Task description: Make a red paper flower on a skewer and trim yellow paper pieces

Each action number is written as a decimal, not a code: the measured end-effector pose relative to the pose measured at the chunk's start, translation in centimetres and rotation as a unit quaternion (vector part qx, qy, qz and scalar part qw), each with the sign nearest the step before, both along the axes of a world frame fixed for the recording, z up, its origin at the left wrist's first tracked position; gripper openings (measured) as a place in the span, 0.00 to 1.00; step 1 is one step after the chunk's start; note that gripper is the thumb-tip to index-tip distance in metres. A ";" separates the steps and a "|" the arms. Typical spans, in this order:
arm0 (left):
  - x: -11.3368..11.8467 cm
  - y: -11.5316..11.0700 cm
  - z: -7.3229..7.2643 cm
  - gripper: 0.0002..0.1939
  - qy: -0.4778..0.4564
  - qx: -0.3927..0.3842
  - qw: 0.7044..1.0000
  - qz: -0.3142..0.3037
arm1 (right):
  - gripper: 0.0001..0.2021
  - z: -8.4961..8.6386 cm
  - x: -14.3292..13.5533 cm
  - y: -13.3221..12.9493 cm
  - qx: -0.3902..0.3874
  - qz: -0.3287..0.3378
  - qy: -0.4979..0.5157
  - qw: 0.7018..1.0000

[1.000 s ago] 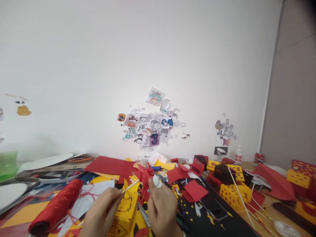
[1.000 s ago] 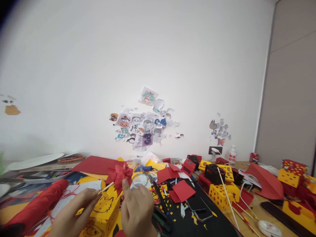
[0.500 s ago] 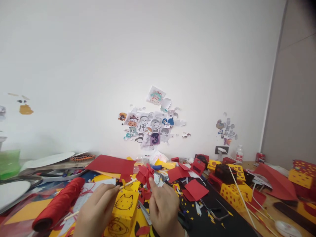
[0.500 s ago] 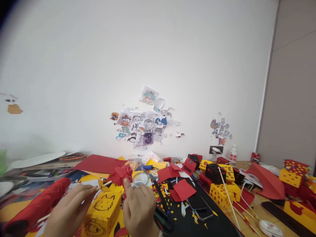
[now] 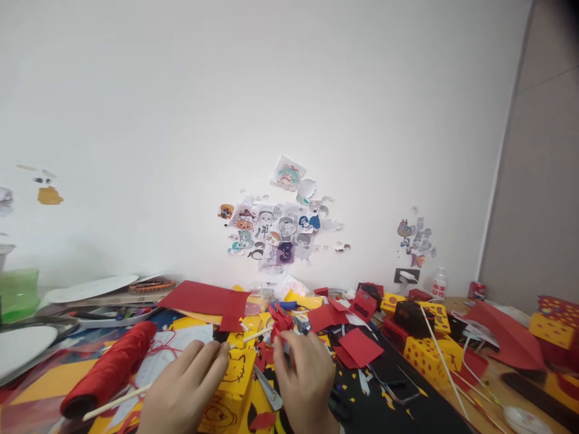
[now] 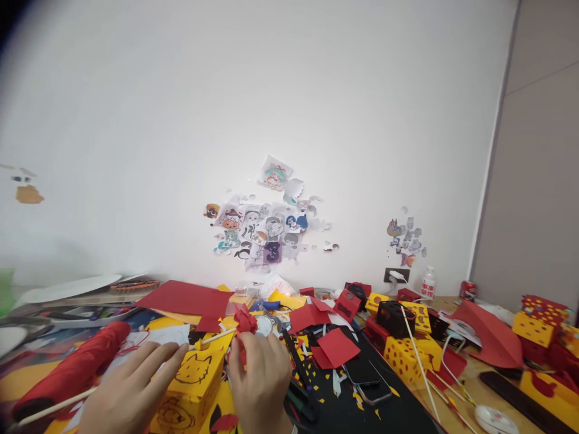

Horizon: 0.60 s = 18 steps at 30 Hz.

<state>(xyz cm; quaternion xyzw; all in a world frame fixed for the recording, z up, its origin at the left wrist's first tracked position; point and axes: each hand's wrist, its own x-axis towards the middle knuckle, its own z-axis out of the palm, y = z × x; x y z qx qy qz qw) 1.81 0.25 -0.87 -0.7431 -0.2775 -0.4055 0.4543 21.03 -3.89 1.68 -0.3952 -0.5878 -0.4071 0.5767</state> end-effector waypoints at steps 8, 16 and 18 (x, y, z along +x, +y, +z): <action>0.2 -0.1 -1.0 0.14 -0.030 -0.037 0.999 -0.017 | 0.06 0.3 0.4 -0.1 -0.005 0.013 0.027 1.000; 1.0 -1.5 0.4 0.15 -0.034 -0.028 0.999 -0.013 | 0.07 0.2 0.6 0.3 0.019 -0.049 -0.020 0.998; 1.4 -2.0 0.9 0.14 -0.025 -0.019 0.999 -0.008 | 0.05 0.2 0.9 0.2 0.031 -0.049 -0.028 0.998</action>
